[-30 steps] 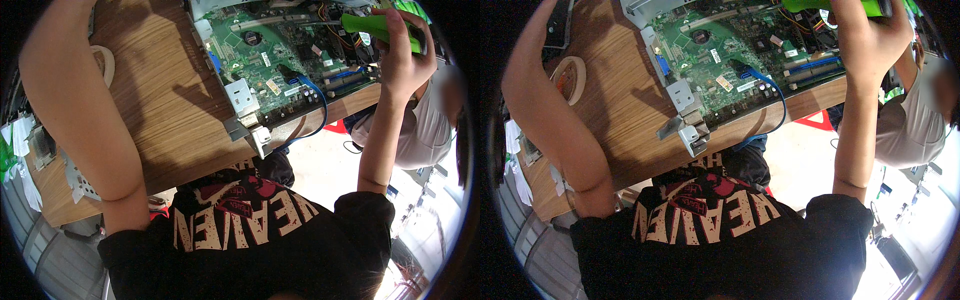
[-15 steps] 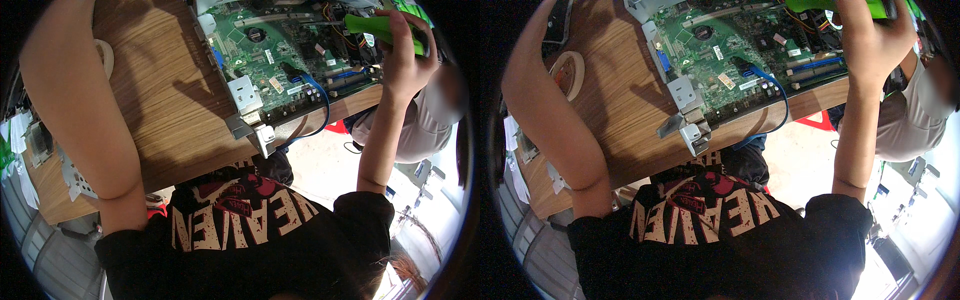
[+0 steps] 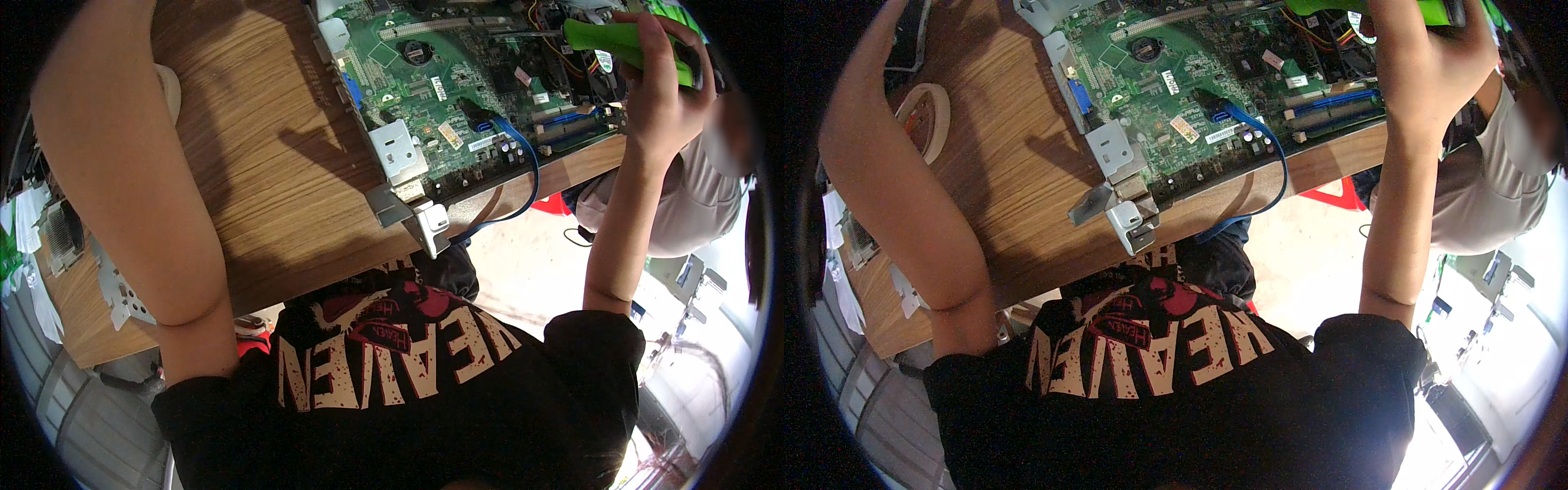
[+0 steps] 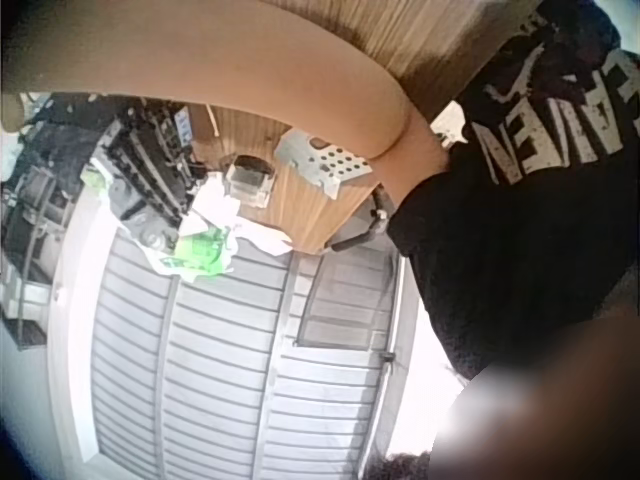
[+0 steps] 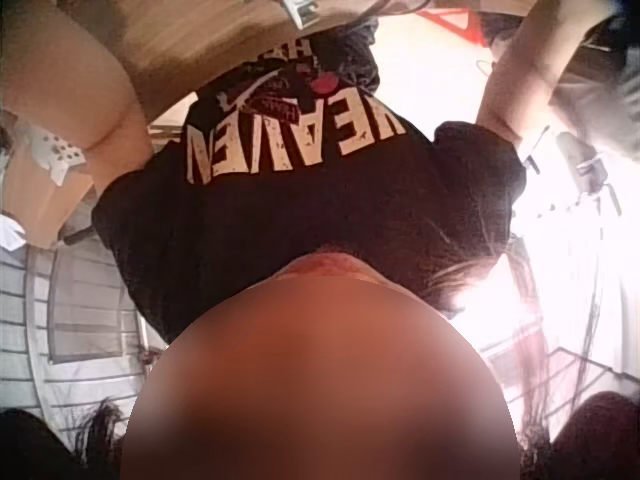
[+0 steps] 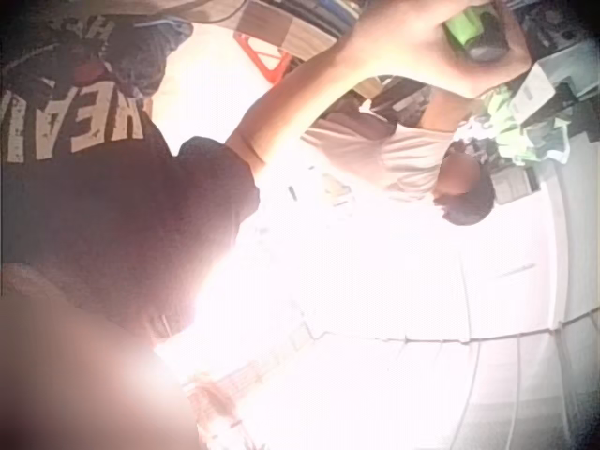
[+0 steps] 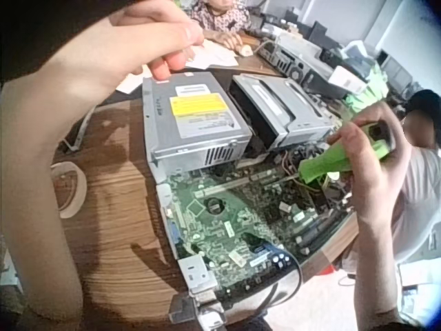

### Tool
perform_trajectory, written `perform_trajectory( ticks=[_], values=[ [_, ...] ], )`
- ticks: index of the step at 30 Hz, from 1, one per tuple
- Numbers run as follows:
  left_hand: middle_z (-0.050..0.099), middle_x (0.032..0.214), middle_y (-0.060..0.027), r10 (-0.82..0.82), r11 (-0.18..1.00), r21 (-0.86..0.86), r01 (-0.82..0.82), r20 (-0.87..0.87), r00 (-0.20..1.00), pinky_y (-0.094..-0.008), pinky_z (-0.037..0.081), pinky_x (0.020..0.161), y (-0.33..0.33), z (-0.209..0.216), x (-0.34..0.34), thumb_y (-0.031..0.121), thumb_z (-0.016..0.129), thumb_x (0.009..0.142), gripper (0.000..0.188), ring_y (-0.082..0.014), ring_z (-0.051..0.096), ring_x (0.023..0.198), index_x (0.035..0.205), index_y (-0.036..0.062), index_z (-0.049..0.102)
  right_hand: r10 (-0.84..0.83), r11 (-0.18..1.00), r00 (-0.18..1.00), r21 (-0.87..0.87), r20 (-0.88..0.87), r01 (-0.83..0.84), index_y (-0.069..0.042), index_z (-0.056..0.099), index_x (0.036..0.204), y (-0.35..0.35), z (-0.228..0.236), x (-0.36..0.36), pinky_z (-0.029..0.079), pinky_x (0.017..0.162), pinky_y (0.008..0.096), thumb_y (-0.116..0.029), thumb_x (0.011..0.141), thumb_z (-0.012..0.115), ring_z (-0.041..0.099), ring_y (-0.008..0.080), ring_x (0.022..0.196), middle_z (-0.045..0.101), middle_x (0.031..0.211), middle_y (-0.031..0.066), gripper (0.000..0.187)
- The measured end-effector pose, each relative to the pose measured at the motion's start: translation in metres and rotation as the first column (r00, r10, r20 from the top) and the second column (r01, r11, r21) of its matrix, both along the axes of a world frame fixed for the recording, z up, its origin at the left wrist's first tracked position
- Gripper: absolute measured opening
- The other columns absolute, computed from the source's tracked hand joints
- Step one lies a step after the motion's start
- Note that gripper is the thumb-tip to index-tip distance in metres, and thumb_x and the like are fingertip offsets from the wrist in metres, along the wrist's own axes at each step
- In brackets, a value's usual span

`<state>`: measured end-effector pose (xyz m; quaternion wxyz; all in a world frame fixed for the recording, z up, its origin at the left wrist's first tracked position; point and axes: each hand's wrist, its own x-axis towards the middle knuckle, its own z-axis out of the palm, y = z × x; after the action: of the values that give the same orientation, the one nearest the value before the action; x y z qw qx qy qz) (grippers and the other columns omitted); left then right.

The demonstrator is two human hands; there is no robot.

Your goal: The person uses a screwdriver to secure screws onto a computer motherboard and then places a metal hard drive cage into the computer chassis.

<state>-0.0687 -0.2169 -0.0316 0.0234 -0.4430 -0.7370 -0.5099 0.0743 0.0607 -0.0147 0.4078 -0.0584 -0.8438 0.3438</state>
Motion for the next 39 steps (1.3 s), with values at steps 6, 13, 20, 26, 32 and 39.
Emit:
perform_trajectory(
  ticks=[6,13,20,26,32,39],
  values=[
    [0.065,0.078,-0.0193,-0.014,1.0,0.021,0.015,-0.025,1.0,-0.0304,0.052,0.063,0.007,0.0,0.002,0.001,0.057,0.079,0.015,-0.0241,0.065,0.07,0.091,-0.005,0.065,-0.034,0.992,0.998,0.121,-0.046,0.039,0.0,0.059,0.081,-0.022,0.001,-0.007,0.048,0.053,0.0227,-0.024,0.08,0.065,0.061,0.013,0.063,0.063,0.07,0.0082,0.024],
    [0.065,0.078,-0.0196,-0.072,0.992,0.095,0.081,-0.093,0.993,-0.0309,0.052,0.063,0.033,-0.002,0.007,0.002,0.057,0.08,0.015,-0.0245,0.065,0.07,0.09,-0.0054,0.064,0.086,0.976,0.992,0.207,-0.088,-0.066,-0.003,0.054,0.081,-0.028,0.001,-0.008,0.046,0.057,0.022,-0.021,0.08,0.061,0.058,0.0108,0.063,0.059,0.069,0.006,0.02],
    [0.064,0.077,-0.02,-0.116,0.966,0.196,0.167,-0.25,0.961,-0.0314,0.051,0.063,0.069,-0.002,0.019,0.002,0.057,0.08,0.015,-0.0248,0.065,0.07,0.09,-0.0057,0.064,0.076,0.954,0.989,0.296,-0.127,-0.035,-0.003,0.054,0.079,-0.033,0.004,-0.011,0.045,0.057,0.0219,-0.018,0.08,0.061,0.058,0.0104,0.063,0.059,0.069,0.0052,0.017],
    [0.061,0.077,-0.0263,-0.27,0.963,0.004,0.27,-0.012,0.963,-0.0377,0.051,0.066,0.107,-0.03,0.03,-0.006,0.05,0.076,0.023,-0.0351,0.063,0.073,0.096,-0.0087,0.061,0.126,0.972,0.99,0.19,0.069,-0.137,-0.003,0.054,0.08,-0.033,0.016,-0.005,0.045,0.055,0.0215,-0.015,0.081,0.06,0.057,0.0098,0.06,0.059,0.069,0.0046,0.013],
    [0.057,0.067,-0.0294,-0.236,0.887,-0.416,0.198,-0.04,0.971,-0.043,0.05,0.062,0.109,-0.041,0.039,-0.01,0.048,0.07,0.042,-0.042,0.06,0.071,0.111,-0.0164,0.044,-0.013,0.967,0.999,0.255,-0.037,0.022,-0.002,0.055,0.081,-0.039,0.008,-0.006,0.046,0.056,0.0221,-0.016,0.081,0.061,0.057,0.0103,0.06,0.06,0.069,0.0052,0.015],
    [0.058,0.075,-0.0297,-0.186,0.941,-0.287,0.178,0.001,0.983,-0.0448,0.047,0.069,0.11,-0.046,0.046,-0.008,0.046,0.072,0.041,-0.0429,0.059,0.077,0.113,-0.0143,0.044,0.149,0.967,0.984,0.224,-0.101,-0.123,0.0,0.055,0.079,-0.025,0.003,-0.007,0.044,0.057,0.0212,-0.013,0.078,0.062,0.056,0.0093,0.061,0.059,0.068,0.0043,0.015]
  ],
)
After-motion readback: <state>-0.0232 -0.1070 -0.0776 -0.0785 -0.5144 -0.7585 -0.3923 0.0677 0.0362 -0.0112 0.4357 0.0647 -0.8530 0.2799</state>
